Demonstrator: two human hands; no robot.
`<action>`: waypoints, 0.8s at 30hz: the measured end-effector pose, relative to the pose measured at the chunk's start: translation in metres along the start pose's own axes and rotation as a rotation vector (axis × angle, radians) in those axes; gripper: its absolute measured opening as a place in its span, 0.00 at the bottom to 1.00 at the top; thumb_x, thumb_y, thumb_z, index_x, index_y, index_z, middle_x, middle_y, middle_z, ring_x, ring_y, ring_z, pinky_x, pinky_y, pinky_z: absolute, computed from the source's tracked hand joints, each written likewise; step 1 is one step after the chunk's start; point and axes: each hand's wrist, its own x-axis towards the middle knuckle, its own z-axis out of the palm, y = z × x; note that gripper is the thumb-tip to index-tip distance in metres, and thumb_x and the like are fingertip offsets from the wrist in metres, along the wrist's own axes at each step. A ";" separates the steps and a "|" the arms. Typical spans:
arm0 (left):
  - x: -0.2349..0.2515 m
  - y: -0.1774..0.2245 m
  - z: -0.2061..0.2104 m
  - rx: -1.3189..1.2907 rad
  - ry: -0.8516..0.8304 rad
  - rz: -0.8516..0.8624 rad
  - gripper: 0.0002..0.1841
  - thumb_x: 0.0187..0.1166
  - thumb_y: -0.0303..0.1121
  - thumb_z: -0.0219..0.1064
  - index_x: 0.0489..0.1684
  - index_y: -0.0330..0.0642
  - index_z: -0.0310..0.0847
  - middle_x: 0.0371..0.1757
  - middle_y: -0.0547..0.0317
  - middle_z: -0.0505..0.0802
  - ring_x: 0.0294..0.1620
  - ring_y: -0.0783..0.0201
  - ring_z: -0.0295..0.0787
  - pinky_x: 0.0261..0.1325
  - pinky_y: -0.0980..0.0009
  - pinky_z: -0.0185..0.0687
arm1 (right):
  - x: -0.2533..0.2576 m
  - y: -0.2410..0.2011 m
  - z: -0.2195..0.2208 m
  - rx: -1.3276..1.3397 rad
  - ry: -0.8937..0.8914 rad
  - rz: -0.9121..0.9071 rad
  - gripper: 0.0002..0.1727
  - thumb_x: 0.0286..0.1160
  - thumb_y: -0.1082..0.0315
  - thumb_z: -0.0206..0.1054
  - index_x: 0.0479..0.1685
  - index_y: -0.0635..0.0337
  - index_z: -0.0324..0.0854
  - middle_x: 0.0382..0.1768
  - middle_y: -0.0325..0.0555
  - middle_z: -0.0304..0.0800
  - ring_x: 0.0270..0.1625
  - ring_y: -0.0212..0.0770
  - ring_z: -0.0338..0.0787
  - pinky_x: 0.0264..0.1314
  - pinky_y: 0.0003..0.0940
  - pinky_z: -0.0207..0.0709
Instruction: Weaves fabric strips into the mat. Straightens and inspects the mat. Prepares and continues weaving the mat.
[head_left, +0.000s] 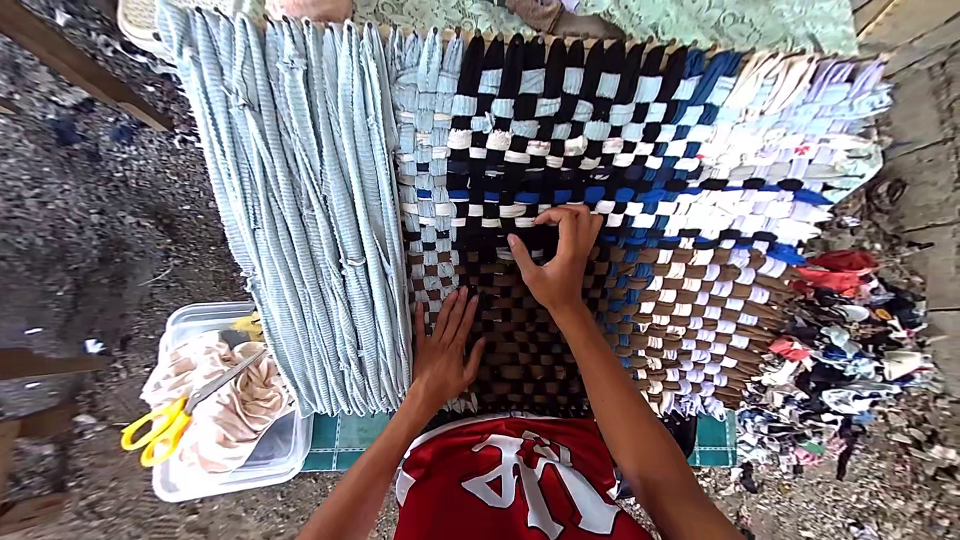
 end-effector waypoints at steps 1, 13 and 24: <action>0.000 0.000 0.000 0.002 0.003 0.001 0.38 0.88 0.59 0.44 0.99 0.57 0.45 0.99 0.67 0.48 0.99 0.61 0.33 0.93 0.28 0.19 | 0.006 -0.004 0.003 -0.040 0.055 -0.012 0.26 0.60 0.43 0.80 0.50 0.51 0.86 0.52 0.44 0.85 0.60 0.49 0.78 0.65 0.50 0.67; 0.000 -0.001 0.000 0.016 0.014 0.002 0.38 0.88 0.59 0.44 0.98 0.57 0.46 0.99 0.66 0.50 0.99 0.61 0.36 0.93 0.28 0.20 | 0.036 -0.007 0.027 -0.257 0.068 0.012 0.23 0.53 0.52 0.80 0.49 0.49 0.84 0.50 0.46 0.84 0.56 0.53 0.80 0.55 0.50 0.70; 0.000 -0.002 0.003 0.014 0.028 0.007 0.39 0.87 0.60 0.43 0.98 0.57 0.46 0.99 0.66 0.51 0.99 0.60 0.38 0.93 0.27 0.21 | 0.041 -0.009 0.000 0.072 0.098 -0.018 0.20 0.60 0.53 0.81 0.46 0.52 0.84 0.49 0.44 0.84 0.58 0.48 0.78 0.63 0.47 0.69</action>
